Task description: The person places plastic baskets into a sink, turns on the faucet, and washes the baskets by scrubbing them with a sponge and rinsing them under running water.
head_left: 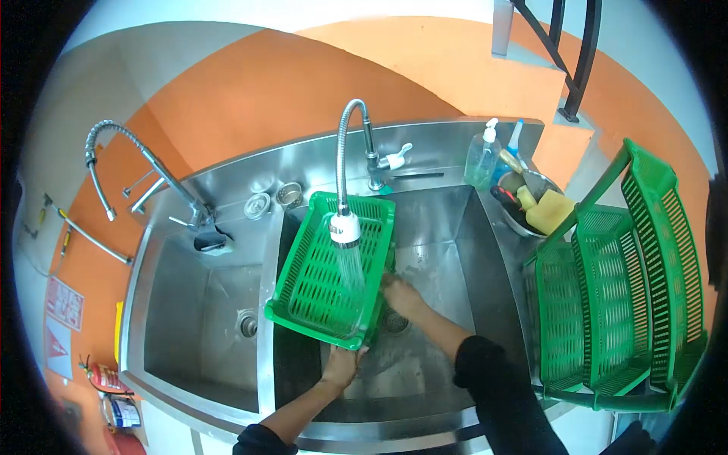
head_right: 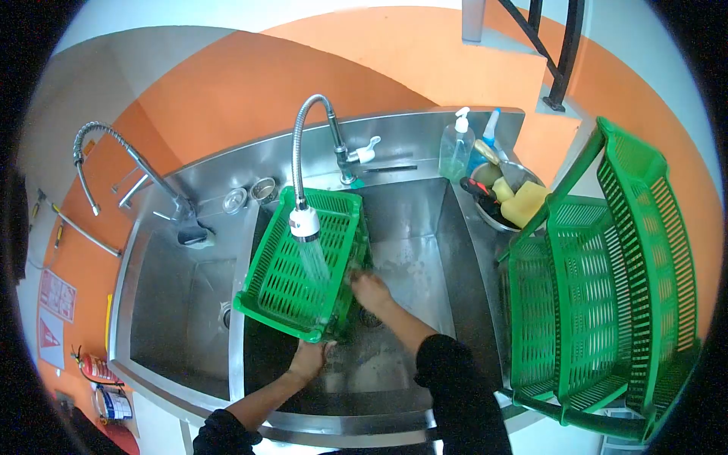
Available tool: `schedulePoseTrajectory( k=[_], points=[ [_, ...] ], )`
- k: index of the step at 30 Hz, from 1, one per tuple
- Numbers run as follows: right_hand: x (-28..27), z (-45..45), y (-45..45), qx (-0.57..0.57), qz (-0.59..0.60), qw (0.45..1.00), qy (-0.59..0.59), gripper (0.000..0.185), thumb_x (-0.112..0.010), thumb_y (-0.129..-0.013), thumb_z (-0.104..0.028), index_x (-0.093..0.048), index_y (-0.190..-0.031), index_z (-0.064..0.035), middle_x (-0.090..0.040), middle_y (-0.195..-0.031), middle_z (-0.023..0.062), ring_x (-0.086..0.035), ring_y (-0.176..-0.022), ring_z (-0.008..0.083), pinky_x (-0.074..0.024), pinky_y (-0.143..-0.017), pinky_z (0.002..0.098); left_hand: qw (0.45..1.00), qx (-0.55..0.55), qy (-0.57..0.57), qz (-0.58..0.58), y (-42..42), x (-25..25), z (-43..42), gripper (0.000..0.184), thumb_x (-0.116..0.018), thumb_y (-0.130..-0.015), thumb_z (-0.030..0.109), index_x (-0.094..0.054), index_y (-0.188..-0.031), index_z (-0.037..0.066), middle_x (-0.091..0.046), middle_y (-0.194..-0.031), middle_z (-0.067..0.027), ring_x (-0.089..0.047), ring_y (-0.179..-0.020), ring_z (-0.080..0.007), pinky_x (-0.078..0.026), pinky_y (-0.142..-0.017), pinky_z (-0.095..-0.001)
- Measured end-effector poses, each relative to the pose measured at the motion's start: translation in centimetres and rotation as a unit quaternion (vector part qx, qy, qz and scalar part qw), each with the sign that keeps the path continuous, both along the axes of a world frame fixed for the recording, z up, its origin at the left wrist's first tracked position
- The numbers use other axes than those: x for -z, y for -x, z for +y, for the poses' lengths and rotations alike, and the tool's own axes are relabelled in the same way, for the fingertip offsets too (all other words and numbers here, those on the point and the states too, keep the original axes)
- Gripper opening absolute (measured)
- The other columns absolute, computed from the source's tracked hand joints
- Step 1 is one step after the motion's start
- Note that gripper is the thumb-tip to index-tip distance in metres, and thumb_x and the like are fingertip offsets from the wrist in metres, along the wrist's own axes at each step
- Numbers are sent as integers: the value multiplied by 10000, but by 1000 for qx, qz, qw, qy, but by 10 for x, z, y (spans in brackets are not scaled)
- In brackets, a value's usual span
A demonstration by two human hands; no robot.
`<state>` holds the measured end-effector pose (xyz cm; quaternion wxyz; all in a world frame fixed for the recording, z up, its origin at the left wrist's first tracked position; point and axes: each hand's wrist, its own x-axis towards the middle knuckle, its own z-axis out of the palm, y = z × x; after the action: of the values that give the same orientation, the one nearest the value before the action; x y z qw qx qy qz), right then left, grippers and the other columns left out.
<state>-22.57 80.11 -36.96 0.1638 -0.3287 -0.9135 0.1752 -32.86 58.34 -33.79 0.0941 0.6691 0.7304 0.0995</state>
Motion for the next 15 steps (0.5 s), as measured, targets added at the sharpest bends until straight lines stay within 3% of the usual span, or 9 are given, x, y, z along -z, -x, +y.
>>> schedulePoseTrajectory(
  k=[2,4,7,8,9,10,11,13,15],
  points=[
    [-11,-41,-12,-117,-60,985,108,223,-443,-830,-117,-559,-955,26,-584,-898,206,-598,-807,349,-494,-725,444,1000,16,6,7,1,2,1,403,-432,-900,290,-491,-1146,-24,-507,-1141,-229,-421,-1105,-376,-275,-968,-489],
    [-35,-72,-18,-176,-124,973,80,213,-479,-810,-137,-569,-906,30,-599,-844,230,-600,-772,372,-482,-704,473,1000,9,23,12,-2,-3,3,376,-447,-895,263,-483,-1152,-9,-492,-1149,-243,-421,-1094,-395,-292,-952,-493],
    [-27,-91,-19,-193,2,976,97,151,-504,-813,-64,-621,-862,18,-598,-770,190,-628,-709,264,-502,-599,364,990,-30,6,-140,5,7,5,367,-506,-859,224,-476,-1154,8,-483,-1151,-246,-419,-1085,-409,-313,-925,-503],
    [-26,-88,-22,-191,4,977,98,151,-504,-813,-64,-621,-862,18,-598,-770,190,-628,-709,264,-502,-599,364,990,-27,7,-138,8,11,3,367,-506,-859,224,-476,-1154,8,-483,-1151,-246,-419,-1085,-409,-313,-925,-503],
    [-44,-82,-28,-170,12,930,327,163,-505,-836,-76,-615,-903,24,-573,-713,132,-587,-664,193,-462,-558,311,991,10,-5,-134,10,6,4,375,-524,-834,195,-473,-1161,19,-481,-1153,-244,-418,-1086,-415,-323,-921,-495],
    [-53,-80,-32,-140,20,831,539,178,-506,-859,-88,-610,-944,29,-548,-657,75,-546,-619,123,-421,-517,257,990,47,-16,-130,11,-2,4,390,-542,-808,167,-469,-1167,31,-479,-1154,-242,-416,-1087,-422,-333,-916,-488],
    [-47,-84,-35,-138,20,830,541,178,-506,-859,-88,-610,-944,29,-548,-657,75,-546,-619,123,-421,-517,257,990,48,-13,-132,9,-11,2,390,-542,-808,167,-469,-1167,31,-479,-1154,-242,-416,-1087,-422,-333,-916,-488],
    [-35,-96,-43,-43,200,620,757,214,-513,-882,-132,-593,-1003,26,-473,-643,-13,-417,-574,48,-320,-489,199,975,34,-47,-216,4,-30,3,417,-547,-772,140,-467,-1168,33,-485,-1153,-229,-424,-1087,-423,-332,-922,-471],
    [-34,-99,-42,-35,217,601,768,214,-511,-883,-133,-592,-1015,14,-456,-636,-15,-391,-557,48,-299,-479,202,963,22,-5,-269,14,-29,6,443,-547,-759,141,-464,-1179,26,-496,-1140,-212,-437,-1098,-389,-326,-943,-446]
  ],
)
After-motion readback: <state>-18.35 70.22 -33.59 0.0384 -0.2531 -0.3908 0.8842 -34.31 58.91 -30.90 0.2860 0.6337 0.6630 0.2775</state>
